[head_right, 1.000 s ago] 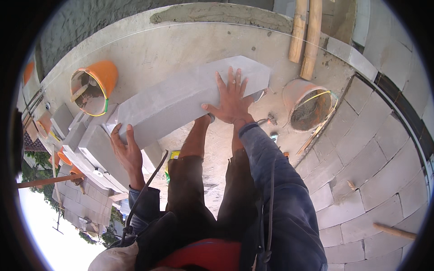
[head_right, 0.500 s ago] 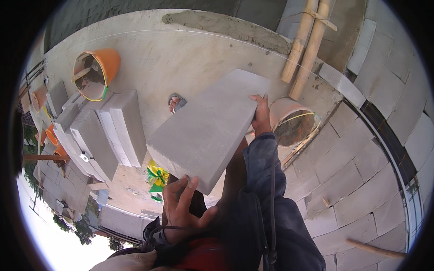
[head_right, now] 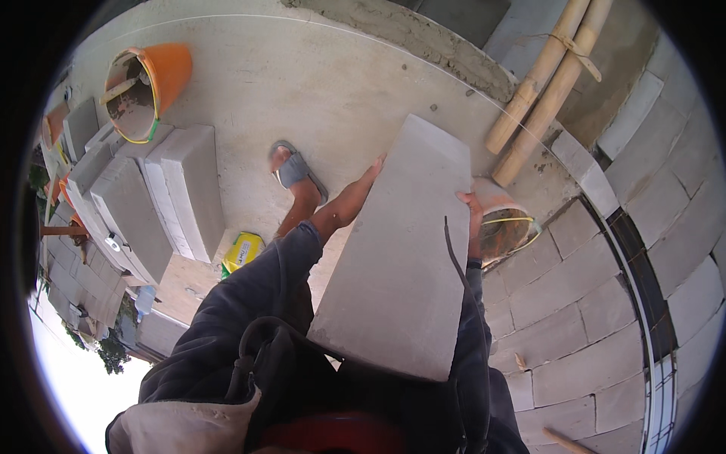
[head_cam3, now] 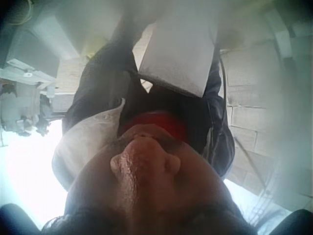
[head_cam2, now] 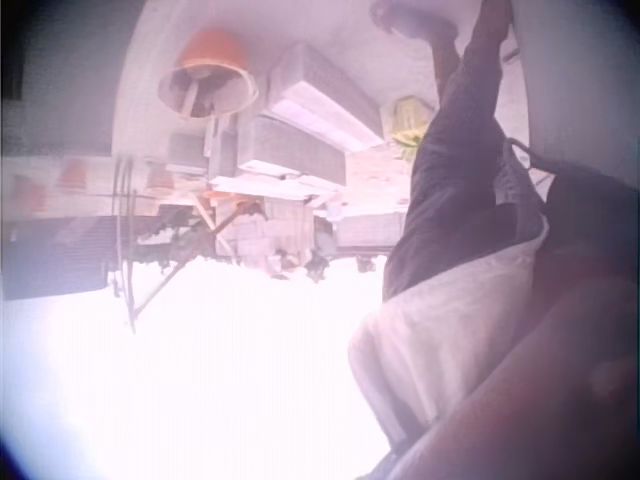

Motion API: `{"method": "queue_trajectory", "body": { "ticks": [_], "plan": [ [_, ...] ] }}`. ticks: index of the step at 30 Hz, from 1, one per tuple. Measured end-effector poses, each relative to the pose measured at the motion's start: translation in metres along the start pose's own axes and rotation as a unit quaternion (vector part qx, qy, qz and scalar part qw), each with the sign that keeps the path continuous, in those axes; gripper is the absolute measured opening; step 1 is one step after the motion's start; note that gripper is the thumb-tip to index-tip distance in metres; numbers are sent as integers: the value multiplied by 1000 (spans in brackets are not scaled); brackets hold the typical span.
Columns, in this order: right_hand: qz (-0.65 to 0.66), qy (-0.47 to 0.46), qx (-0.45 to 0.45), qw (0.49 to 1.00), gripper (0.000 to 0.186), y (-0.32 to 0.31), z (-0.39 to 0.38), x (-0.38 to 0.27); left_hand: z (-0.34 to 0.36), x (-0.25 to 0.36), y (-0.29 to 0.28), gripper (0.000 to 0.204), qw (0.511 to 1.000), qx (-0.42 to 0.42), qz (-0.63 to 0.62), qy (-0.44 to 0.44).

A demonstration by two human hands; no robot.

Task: The person applies mortar to a curved concrete surface using a trowel, then places a white tile onto the mortar and taps it into place with a hammer. The person repeats this process, adjusting the tile and applying additional mortar as needed.

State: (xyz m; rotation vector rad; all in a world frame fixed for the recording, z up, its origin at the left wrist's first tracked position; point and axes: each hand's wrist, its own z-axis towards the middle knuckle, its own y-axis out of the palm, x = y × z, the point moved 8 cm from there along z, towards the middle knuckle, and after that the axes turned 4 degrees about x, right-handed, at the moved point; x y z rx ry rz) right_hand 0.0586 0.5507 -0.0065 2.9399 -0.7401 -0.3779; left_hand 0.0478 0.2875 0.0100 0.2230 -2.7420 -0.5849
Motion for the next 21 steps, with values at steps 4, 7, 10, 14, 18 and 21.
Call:
{"method": "queue_trajectory", "body": {
  "ticks": [4,7,10,14,18,21],
  "plan": [
    [4,16,48,999,43,-17,-5,7,157,-40,-23,90,996,14,-75,-56],
    [-2,-2,35,999,46,-7,-2,10,178,-29,-23,85,980,20,-165,-106],
    [37,32,7,999,51,-18,-7,22,141,-25,-9,84,987,23,-129,-91],
    [82,53,38,995,53,12,-22,26,-20,-25,15,86,999,7,-39,-32],
    [56,42,26,997,50,-19,-11,48,-209,-11,27,88,988,-30,-38,-148],
    [35,41,54,997,50,-5,-17,47,-235,2,15,88,971,-18,-100,-214]
  ]
}}
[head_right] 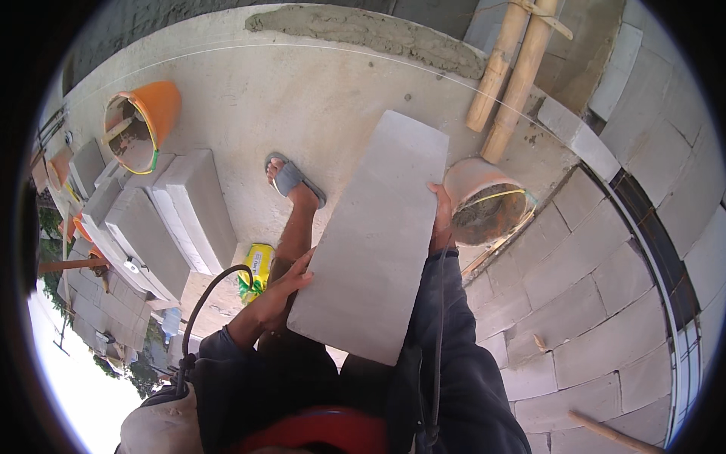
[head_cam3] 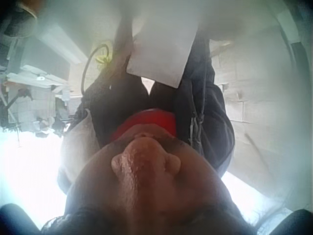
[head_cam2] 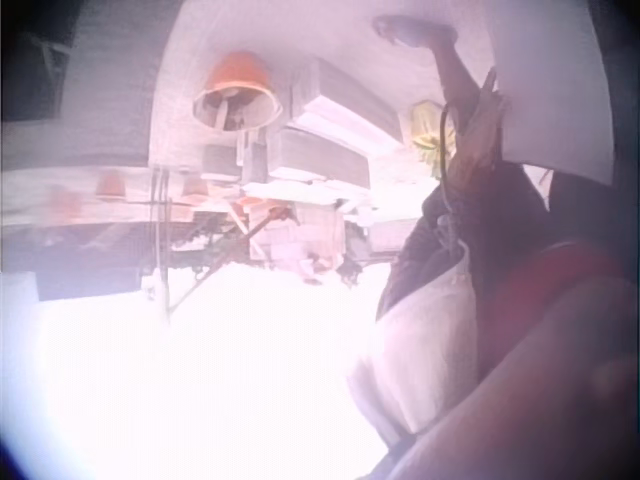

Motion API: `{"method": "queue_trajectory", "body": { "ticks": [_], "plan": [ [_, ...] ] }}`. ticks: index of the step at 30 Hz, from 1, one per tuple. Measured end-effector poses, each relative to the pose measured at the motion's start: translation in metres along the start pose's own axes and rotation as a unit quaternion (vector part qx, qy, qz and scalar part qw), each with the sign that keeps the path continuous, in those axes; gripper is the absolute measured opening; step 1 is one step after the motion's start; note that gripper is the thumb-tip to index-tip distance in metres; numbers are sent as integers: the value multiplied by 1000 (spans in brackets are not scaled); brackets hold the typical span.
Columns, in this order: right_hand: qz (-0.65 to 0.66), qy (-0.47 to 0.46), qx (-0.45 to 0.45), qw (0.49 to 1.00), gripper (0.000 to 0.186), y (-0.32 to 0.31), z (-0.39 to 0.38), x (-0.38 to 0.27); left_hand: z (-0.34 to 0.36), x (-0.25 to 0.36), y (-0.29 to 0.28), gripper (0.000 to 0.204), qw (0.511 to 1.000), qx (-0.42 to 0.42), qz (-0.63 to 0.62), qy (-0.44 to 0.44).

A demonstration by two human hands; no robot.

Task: The person applies mortar to a curved concrete surface using a trowel, then places a white tile onto the mortar and taps it into place with a hammer. The person repeats this process, adjusting the tile and applying additional mortar as needed.

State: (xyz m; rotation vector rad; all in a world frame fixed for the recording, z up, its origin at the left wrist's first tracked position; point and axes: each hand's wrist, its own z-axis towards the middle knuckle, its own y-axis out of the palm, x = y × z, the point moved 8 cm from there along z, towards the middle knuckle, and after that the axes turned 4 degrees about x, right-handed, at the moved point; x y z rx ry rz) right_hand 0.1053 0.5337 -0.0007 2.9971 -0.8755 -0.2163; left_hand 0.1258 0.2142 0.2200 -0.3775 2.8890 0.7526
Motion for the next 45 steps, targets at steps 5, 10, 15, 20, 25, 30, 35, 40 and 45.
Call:
{"method": "queue_trajectory", "body": {
  "ticks": [5,10,15,20,25,30,35,40,45],
  "plan": [
    [27,27,-24,999,66,21,-4,17,81,29,-26,81,995,73,35,-58],
    [30,-50,12,998,93,38,-19,26,110,5,-85,79,993,86,6,-86],
    [-447,-305,-54,839,80,36,-79,3,108,31,-123,77,997,33,46,-50],
    [-712,-520,-118,457,91,89,-90,-9,97,80,-137,73,983,91,119,-104],
    [-650,-642,-229,337,78,104,-68,16,88,120,-132,75,949,166,214,-163],
    [-683,-540,-184,457,80,79,-53,8,85,122,-132,68,943,215,189,-168],
    [-628,-629,-156,431,65,88,-46,-13,85,94,-194,68,945,232,200,-113],
    [-619,-625,-166,446,61,99,-35,-23,12,153,26,106,554,275,778,109],
    [-581,-626,-190,485,66,145,-47,-29,-30,74,52,130,338,330,880,51]
  ]
}}
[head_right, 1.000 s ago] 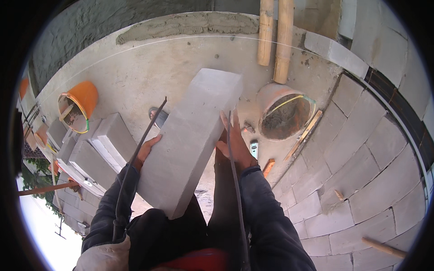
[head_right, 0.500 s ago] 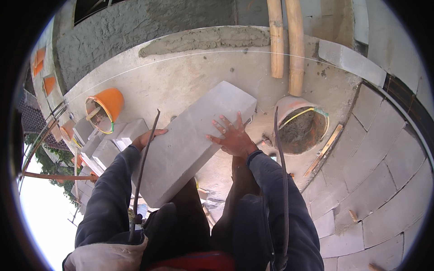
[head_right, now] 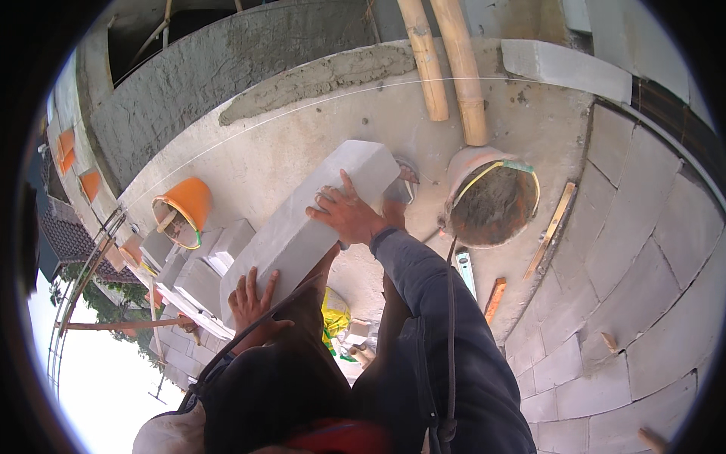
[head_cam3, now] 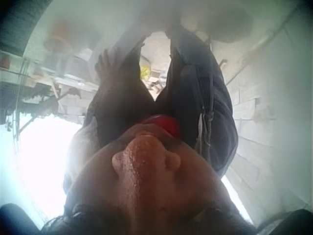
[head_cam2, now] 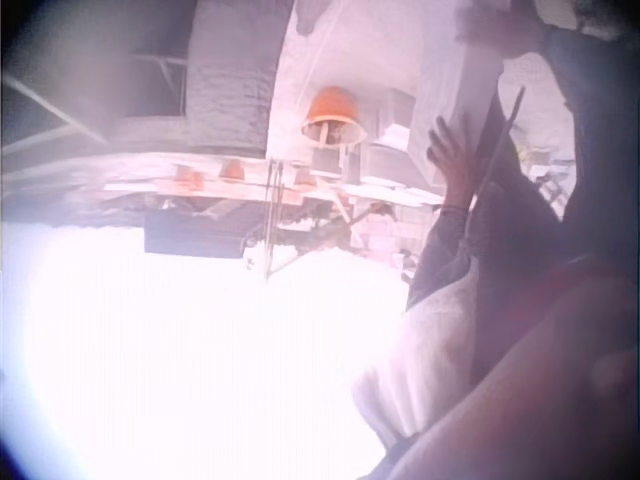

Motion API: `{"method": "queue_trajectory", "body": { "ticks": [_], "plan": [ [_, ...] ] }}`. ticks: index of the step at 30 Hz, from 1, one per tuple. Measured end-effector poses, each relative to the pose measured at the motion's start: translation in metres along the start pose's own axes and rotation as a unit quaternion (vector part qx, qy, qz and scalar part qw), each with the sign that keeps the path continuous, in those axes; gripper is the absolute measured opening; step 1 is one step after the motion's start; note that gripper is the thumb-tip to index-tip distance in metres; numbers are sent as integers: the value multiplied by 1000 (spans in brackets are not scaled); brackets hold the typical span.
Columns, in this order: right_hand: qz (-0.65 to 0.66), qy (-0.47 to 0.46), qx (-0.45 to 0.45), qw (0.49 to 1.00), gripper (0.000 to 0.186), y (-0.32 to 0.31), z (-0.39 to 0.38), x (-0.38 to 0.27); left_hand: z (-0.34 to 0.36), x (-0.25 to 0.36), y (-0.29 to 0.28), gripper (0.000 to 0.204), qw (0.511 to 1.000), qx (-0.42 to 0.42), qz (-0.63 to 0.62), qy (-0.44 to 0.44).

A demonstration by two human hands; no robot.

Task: The person applies mortar to a curved concrete surface using a trowel, then places a white tile onto the mortar and taps it into place with a hammer. The person repeats this process, adjusting the tile and applying additional mortar as needed.

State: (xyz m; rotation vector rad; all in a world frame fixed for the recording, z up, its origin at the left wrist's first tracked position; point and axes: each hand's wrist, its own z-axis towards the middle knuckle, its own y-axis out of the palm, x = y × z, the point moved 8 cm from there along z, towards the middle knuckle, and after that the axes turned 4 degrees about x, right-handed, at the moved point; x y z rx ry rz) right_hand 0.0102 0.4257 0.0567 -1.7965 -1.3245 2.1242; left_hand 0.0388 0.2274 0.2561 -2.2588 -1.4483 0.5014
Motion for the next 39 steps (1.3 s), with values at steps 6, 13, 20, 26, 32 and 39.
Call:
{"method": "queue_trajectory", "body": {
  "ticks": [6,13,20,26,32,39],
  "plan": [
    [-46,21,-34,998,62,24,45,-17,49,-86,74,128,999,40,-24,-13],
    [-68,68,-104,990,66,-9,77,-32,61,-117,24,123,994,37,-93,42],
    [-108,145,-21,983,59,-174,80,-103,24,-132,-125,127,980,111,-76,149],
    [-230,184,7,955,57,-291,139,-136,48,-158,-228,113,953,191,-98,214],
    [-304,223,12,926,71,-304,209,-73,160,-184,-264,119,928,269,-82,244],
    [-330,228,-18,916,85,-228,259,54,307,-207,-233,129,936,254,-39,240]
  ]
}}
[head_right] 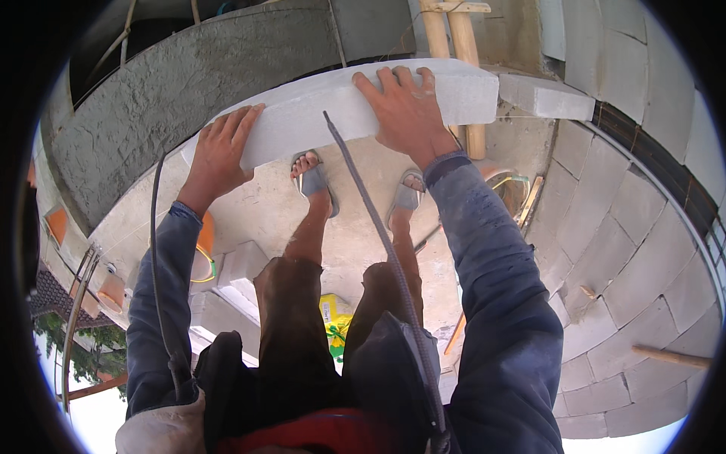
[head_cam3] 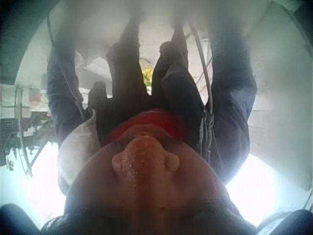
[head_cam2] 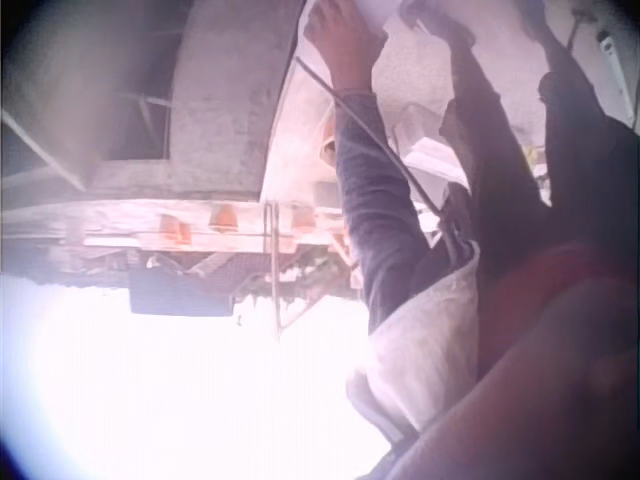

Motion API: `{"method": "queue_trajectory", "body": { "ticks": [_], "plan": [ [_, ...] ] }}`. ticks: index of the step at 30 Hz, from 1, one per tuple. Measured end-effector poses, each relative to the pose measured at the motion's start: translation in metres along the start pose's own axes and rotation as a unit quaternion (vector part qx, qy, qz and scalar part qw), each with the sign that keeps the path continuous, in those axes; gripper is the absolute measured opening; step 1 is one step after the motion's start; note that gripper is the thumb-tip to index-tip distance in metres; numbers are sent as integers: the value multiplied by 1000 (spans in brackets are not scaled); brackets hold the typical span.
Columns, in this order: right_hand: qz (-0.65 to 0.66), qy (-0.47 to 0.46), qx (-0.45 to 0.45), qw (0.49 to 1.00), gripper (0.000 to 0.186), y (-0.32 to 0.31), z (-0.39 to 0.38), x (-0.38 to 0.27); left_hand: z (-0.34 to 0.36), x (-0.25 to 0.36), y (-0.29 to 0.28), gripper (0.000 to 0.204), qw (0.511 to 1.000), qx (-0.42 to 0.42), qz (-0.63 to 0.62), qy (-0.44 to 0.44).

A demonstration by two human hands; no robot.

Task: The person applies mortar to a curved concrete surface using a trowel, then places a white tile onto the mortar and taps it into place with a hammer. The person repeats this process, adjusting the tile and applying additional mortar as needed.

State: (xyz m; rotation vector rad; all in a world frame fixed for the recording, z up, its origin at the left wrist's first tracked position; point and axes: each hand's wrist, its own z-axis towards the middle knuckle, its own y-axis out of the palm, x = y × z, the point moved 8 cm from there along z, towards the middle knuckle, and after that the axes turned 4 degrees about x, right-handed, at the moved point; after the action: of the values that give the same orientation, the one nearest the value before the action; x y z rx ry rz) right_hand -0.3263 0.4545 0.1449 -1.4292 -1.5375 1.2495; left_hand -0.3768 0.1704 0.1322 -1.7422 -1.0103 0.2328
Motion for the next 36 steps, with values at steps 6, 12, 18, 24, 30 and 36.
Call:
{"method": "queue_trajectory", "body": {
  "ticks": [6,12,18,24,30,36],
  "plan": [
    [12,15,-18,1000,91,68,13,-4,18,-23,64,130,999,-31,-12,6],
    [33,23,-66,997,91,99,3,0,20,-12,97,128,998,-34,-47,9],
    [12,13,-60,998,96,115,0,8,23,-4,115,128,999,-27,-19,2],
    [24,9,-41,999,94,125,1,12,30,-2,121,125,999,-25,-28,10],
    [34,16,-44,998,81,134,-1,8,29,-7,125,125,999,-28,-44,-3],
    [17,21,-46,999,84,140,0,11,30,-6,124,127,998,-49,-46,-5]
  ]
}}
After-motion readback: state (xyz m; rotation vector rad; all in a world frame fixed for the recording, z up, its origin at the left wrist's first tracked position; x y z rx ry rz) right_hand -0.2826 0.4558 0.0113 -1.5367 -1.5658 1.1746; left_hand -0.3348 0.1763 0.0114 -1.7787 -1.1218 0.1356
